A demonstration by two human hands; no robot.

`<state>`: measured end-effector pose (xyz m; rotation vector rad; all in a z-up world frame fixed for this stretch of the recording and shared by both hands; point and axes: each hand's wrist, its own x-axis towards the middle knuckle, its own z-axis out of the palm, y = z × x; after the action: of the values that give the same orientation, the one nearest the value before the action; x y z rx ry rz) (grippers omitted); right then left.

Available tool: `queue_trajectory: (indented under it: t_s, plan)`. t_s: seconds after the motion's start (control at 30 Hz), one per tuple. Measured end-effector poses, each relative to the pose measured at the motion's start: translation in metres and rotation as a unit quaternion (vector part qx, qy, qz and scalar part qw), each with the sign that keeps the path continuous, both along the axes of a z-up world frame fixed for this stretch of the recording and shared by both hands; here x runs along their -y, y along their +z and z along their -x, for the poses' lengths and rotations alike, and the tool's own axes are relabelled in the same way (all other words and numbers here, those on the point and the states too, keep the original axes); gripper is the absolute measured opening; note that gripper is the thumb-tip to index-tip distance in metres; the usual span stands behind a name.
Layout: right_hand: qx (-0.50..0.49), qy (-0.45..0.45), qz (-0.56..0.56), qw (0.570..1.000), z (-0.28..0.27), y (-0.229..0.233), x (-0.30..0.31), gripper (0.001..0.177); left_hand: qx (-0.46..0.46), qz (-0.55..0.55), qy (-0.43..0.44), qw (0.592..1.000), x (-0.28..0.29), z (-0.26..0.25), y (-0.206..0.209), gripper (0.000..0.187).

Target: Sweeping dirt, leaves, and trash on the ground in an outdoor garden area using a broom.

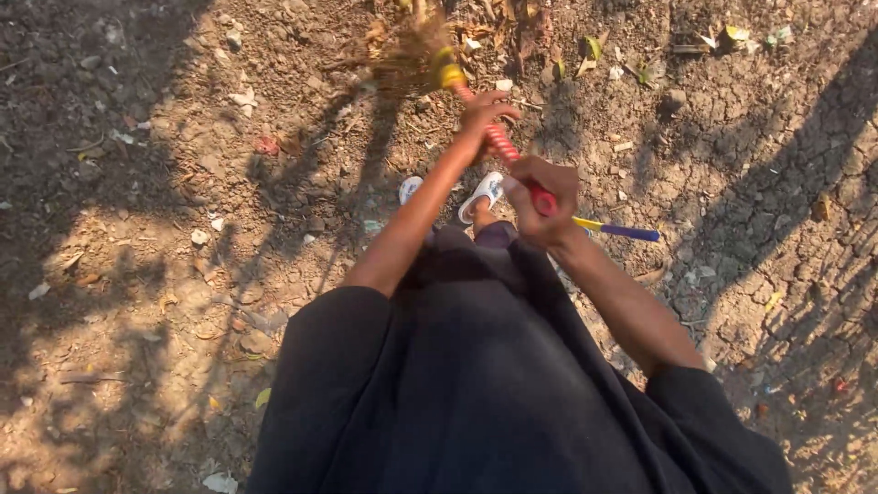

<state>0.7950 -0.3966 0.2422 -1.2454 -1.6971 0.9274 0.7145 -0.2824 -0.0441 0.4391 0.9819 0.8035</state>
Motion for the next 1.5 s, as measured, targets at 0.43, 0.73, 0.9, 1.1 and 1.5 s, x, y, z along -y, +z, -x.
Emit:
queue_trajectory:
  t_s: [0.43,0.73,0.9,1.1,1.5]
  plan:
    - [0.085,0.233,-0.113,0.962,0.080,0.092,-0.006,0.018,-0.325,-0.576,-0.047,0.748,0.012,0.060,0.113,0.021]
    - [-0.089,0.379,-0.076,0.918,0.045,0.030,-0.042,0.009,-0.413,-0.441,0.062,0.794,0.027,0.158,0.098,0.021]
    - [-0.089,0.369,-0.055,0.924,0.037,-0.039,-0.052,0.010,-0.336,-0.191,0.080,0.919,0.016,0.131,0.031,0.019]
    - [0.055,0.378,-0.029,0.924,-0.008,-0.003,-0.050,0.014,0.039,-0.093,0.166,0.981,-0.014,-0.020,-0.108,0.014]
    - [-0.024,0.495,-0.102,0.863,-0.078,0.095,-0.064,0.021,-0.346,-0.450,-0.010,0.823,-0.008,-0.014,0.135,0.022]
